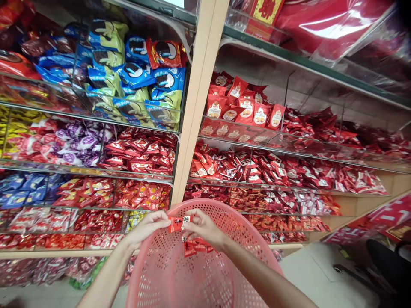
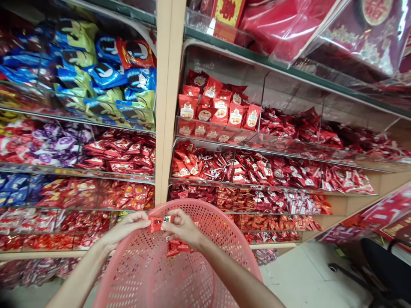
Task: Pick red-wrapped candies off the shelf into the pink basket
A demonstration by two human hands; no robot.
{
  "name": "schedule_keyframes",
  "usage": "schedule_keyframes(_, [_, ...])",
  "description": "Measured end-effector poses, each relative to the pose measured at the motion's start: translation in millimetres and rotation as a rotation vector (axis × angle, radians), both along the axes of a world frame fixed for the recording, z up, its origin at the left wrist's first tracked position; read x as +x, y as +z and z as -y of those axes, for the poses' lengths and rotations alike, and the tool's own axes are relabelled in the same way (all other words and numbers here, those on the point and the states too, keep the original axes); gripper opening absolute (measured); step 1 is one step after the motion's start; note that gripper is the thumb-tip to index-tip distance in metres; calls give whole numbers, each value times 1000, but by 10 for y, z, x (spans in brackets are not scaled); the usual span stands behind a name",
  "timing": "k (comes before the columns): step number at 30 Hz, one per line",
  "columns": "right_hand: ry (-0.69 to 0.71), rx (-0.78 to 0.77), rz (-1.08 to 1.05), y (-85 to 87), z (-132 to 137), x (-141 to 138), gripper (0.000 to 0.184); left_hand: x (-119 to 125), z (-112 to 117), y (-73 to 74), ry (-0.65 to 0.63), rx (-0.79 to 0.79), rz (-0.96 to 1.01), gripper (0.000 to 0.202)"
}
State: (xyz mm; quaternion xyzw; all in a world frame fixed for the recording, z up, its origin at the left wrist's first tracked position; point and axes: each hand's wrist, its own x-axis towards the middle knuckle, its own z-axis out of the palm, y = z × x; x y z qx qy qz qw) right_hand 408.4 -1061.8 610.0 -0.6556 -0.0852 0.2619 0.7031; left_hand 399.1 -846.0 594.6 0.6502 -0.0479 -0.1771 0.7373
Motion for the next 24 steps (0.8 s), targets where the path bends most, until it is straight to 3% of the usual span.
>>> schedule_keyframes(2, [-16, 16, -19, -73, -40, -7, 57, 3, 2, 6, 1, 0, -4, 27])
schedule_keyframes(5, [-51, 19, 24, -114, -81, 16, 48, 4, 10, 23, 0, -10, -11, 24])
schedule_keyframes(9, [-44, -29, 128, 32, 41, 99, 39, -3, 17, 58, -4, 2, -5, 21])
schedule_keyframes(13, [-24, -133, 227, 214, 416, 240, 32, -13, 13, 88, 2, 6, -50, 24])
schedule_keyframes(18, [174, -368, 147, 177, 841, 413, 32, -21, 13, 103, -6, 10, -32, 20])
schedule_keyframes(24, [402, -653, 203, 33, 806, 569, 39, -19, 12, 70, -7, 23, -12, 20])
